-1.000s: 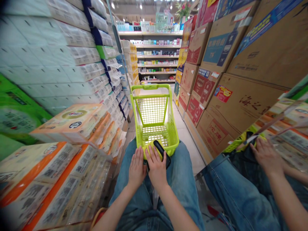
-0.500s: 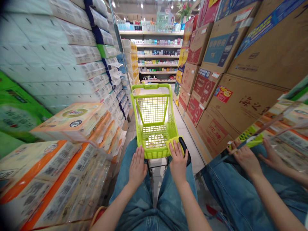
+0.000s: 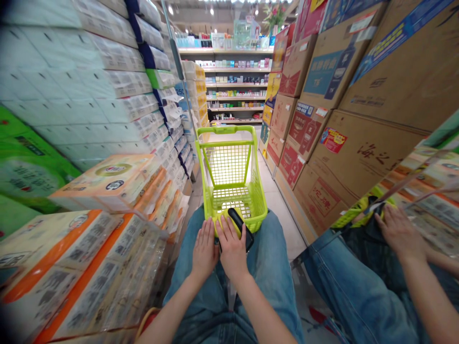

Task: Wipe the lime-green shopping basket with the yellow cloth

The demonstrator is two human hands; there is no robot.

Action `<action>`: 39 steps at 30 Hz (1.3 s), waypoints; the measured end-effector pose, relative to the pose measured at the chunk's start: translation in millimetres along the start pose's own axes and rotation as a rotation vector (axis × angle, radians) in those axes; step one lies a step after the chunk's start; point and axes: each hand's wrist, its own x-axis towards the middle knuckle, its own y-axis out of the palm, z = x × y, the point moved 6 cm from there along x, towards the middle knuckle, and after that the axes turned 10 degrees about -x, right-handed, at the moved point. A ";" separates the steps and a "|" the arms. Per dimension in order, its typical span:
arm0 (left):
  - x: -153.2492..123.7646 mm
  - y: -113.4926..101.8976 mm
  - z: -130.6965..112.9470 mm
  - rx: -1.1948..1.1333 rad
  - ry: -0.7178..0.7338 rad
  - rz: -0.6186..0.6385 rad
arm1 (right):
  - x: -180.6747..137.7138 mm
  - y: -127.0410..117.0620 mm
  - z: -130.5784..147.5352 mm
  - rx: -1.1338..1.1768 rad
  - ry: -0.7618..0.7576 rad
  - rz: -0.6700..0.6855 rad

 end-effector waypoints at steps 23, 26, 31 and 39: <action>0.1 3.6 1.0 -0.037 0.000 -0.004 | -9.5 3.5 -27.1 -0.094 0.197 -0.031; -0.7 3.9 2.4 -0.021 0.016 -0.005 | -2.8 6.0 0.5 -0.048 0.106 -0.029; -1.4 3.3 2.6 -0.014 0.024 -0.014 | -2.5 4.8 3.1 -0.047 0.038 -0.027; -1.6 4.8 1.2 -0.029 0.001 0.010 | -23.0 -2.6 -62.8 -0.099 0.060 -0.031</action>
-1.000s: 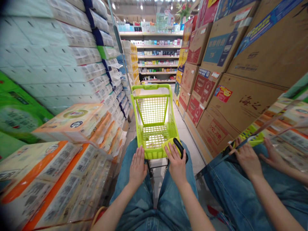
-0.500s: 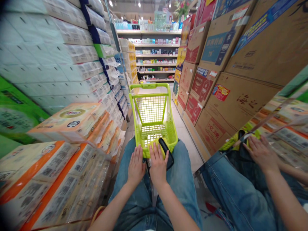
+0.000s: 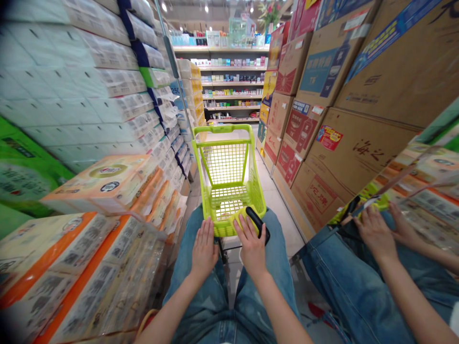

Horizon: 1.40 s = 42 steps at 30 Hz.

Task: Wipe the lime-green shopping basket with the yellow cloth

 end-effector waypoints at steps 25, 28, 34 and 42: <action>1.3 -2.6 -1.6 0.021 0.015 -0.020 | 7.6 5.2 51.1 0.063 -0.078 0.008; 1.2 -1.9 -2.2 0.002 0.005 -0.015 | 2.1 2.9 25.3 0.026 -0.073 0.008; 1.8 -1.7 -2.1 -0.002 -0.005 -0.001 | -1.1 -2.1 -35.6 -0.043 0.099 -0.021; 1.2 -1.7 -2.4 0.002 -0.004 -0.016 | 1.2 -5.5 -29.2 -0.086 0.189 -0.027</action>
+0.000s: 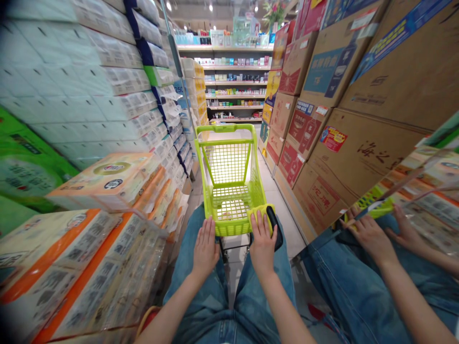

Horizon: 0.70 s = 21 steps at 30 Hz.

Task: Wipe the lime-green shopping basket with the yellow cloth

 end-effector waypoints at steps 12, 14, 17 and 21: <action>0.5 -1.8 1.9 0.001 0.012 -0.011 | -8.2 2.0 96.5 0.174 -0.200 0.046; 0.1 -1.1 1.6 0.001 0.011 -0.009 | -7.9 0.9 92.1 0.174 -0.233 0.050; -0.5 0.0 1.1 0.005 0.008 0.003 | -8.6 1.0 74.4 0.146 -0.275 0.056; -0.4 0.2 1.4 -0.006 -0.002 0.003 | -6.5 1.9 35.5 0.059 -0.219 0.029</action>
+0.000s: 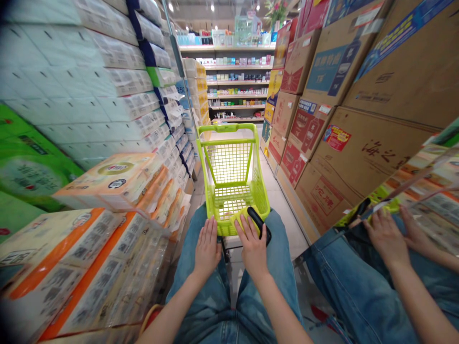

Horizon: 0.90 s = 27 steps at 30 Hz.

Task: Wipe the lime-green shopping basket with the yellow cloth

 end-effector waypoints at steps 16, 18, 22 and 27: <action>0.2 0.2 -0.1 -0.020 -0.008 -0.017 | 5.4 1.1 20.7 0.011 0.184 0.004; 0.0 -0.1 -0.2 -0.005 0.003 -0.018 | 9.1 1.2 40.8 0.049 0.131 0.014; 0.2 -1.0 0.3 0.029 0.021 -0.009 | 17.0 -0.9 56.6 0.078 0.065 0.027; 0.3 -1.7 3.2 0.046 0.034 0.003 | 16.2 -4.3 37.2 0.074 0.005 0.036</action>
